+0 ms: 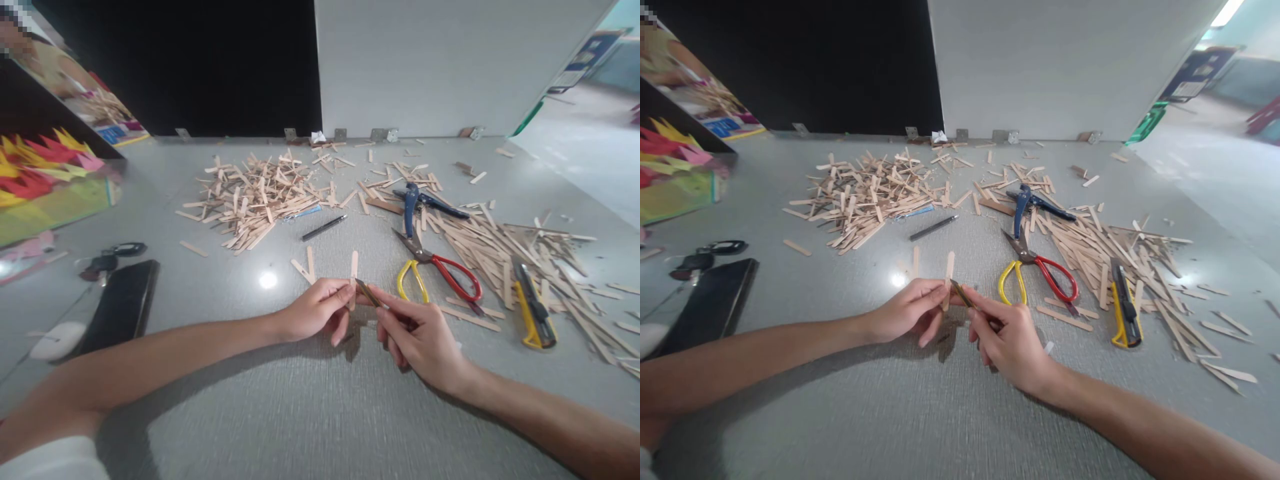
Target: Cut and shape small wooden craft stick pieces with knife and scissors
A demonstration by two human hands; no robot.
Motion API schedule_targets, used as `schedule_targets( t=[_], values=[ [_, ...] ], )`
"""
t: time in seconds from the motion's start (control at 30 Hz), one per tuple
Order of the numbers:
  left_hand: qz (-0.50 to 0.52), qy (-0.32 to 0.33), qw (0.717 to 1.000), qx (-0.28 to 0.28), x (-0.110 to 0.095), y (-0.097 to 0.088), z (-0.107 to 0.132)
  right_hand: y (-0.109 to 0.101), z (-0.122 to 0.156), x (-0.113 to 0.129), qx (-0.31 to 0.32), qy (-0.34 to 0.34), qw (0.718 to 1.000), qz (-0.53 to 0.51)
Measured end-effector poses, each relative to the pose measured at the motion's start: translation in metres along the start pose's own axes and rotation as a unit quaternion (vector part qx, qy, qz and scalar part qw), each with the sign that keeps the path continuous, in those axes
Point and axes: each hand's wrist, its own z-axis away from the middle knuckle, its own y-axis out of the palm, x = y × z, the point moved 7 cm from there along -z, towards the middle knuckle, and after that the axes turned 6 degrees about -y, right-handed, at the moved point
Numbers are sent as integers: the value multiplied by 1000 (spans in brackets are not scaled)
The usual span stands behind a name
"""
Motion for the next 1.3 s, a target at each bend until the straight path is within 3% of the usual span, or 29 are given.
schedule_targets(
  t=[0.33, 0.8, 1.0, 1.17, 1.3],
  values=[
    [38, -48, 998, 22, 5, -2, -4, -6, -6, -2, 9, 1, 1000, -2],
    [90, -25, 993, 65, 4, -2, -10, -10, -13, 0, 32, 37, 998, -43],
    [81, -66, 992, 71, 2, -3, -7, -12, -14, -3, 57, 59, 995, -61],
    [90, -60, 991, 83, 2, -6, -9, -11, -15, -1, 86, 62, 991, -80],
    [111, -41, 988, 102, 3, -6, -12, -15, -17, -1, 58, 56, 993, -90]
  ],
)
